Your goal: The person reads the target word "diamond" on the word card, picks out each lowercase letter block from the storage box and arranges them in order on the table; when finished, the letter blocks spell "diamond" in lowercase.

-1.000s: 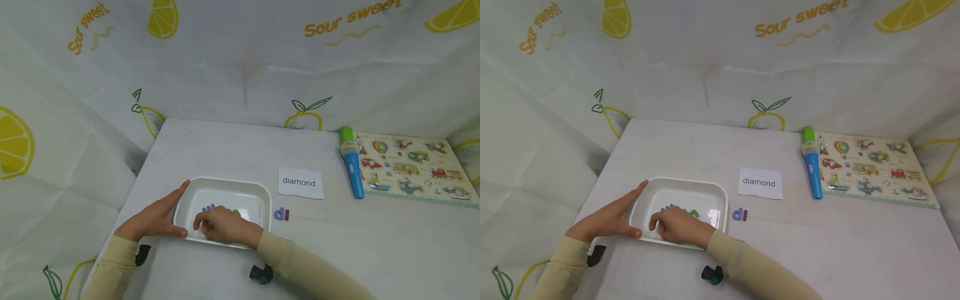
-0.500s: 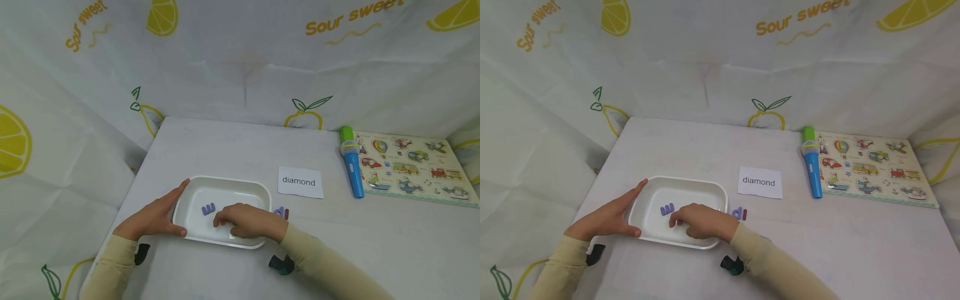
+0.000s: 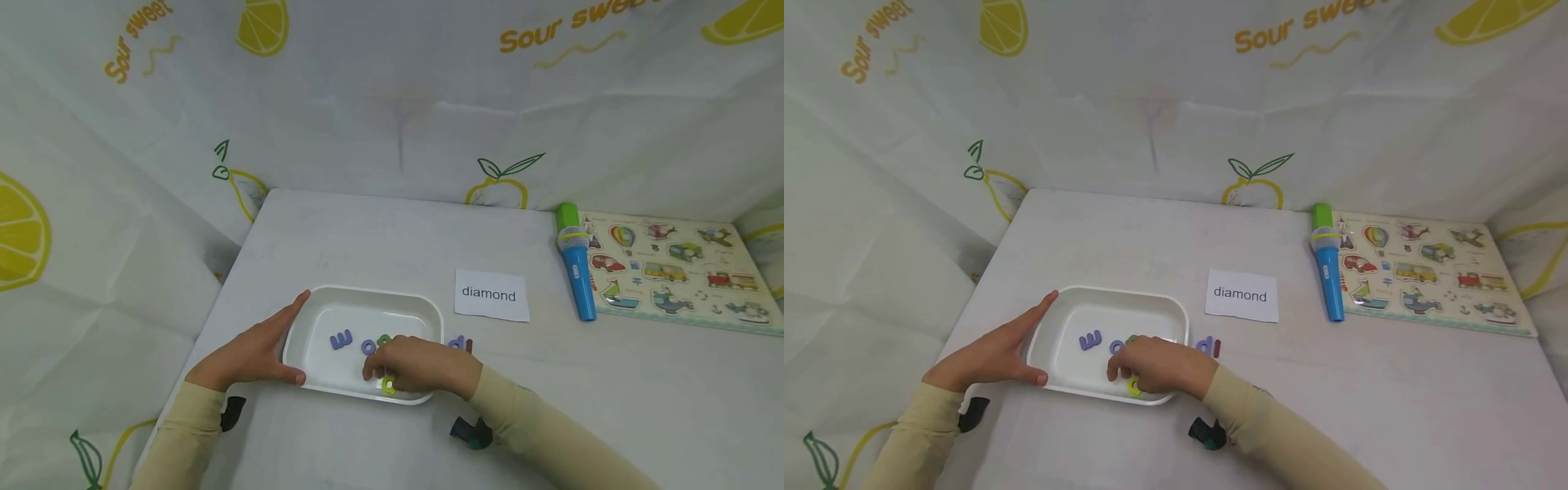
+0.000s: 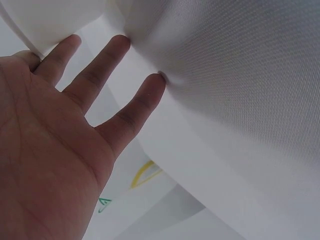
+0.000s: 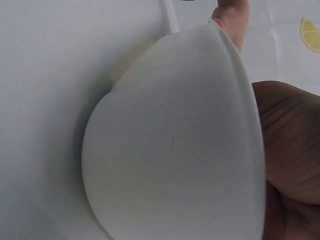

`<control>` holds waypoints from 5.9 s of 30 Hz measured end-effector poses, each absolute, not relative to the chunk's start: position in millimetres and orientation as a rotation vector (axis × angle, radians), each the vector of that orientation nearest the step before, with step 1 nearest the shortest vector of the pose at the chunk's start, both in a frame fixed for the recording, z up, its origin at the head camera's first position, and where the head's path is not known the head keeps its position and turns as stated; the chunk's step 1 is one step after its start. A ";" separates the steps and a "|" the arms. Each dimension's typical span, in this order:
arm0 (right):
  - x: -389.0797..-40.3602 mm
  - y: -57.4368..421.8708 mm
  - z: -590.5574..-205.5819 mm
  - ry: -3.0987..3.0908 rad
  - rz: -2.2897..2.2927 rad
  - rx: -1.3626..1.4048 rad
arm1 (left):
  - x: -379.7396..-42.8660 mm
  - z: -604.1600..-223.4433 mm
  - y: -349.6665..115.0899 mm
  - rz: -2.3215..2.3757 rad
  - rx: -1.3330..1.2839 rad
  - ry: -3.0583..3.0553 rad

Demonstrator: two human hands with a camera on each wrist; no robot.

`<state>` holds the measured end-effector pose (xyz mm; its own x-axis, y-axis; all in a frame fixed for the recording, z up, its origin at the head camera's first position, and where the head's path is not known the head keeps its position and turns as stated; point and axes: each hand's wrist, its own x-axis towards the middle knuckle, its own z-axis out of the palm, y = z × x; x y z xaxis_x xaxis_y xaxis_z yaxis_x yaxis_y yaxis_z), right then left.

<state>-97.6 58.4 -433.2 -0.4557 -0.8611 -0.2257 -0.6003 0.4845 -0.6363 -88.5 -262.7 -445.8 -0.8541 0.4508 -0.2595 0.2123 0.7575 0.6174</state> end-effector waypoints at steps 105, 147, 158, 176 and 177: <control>-89.6 163.7 -403.2 2.732 -0.955 -0.845 | -84.6 -441.2 -260.7 0.775 0.530 2.583; -99.1 4.8 -446.9 2.457 -0.561 -1.310 | -87.9 -432.5 -244.8 0.605 0.844 2.706; -92.6 -5.3 -453.7 2.651 -0.192 -1.545 | -88.3 -433.8 -244.1 0.612 0.865 2.718; -78.0 4.8 -434.9 2.584 -0.293 -1.331 | -86.9 -436.6 -244.9 0.638 0.832 2.725; -77.3 7.3 -432.2 2.582 -0.295 -1.311 | -86.8 -436.5 -245.0 0.637 0.830 2.725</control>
<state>-77.3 7.3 -432.2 -0.5731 -0.8116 -0.1129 -0.7653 0.5794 -0.2804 -86.8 -245.0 -436.5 -0.8158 0.5723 -0.0835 0.4761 0.7465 0.4649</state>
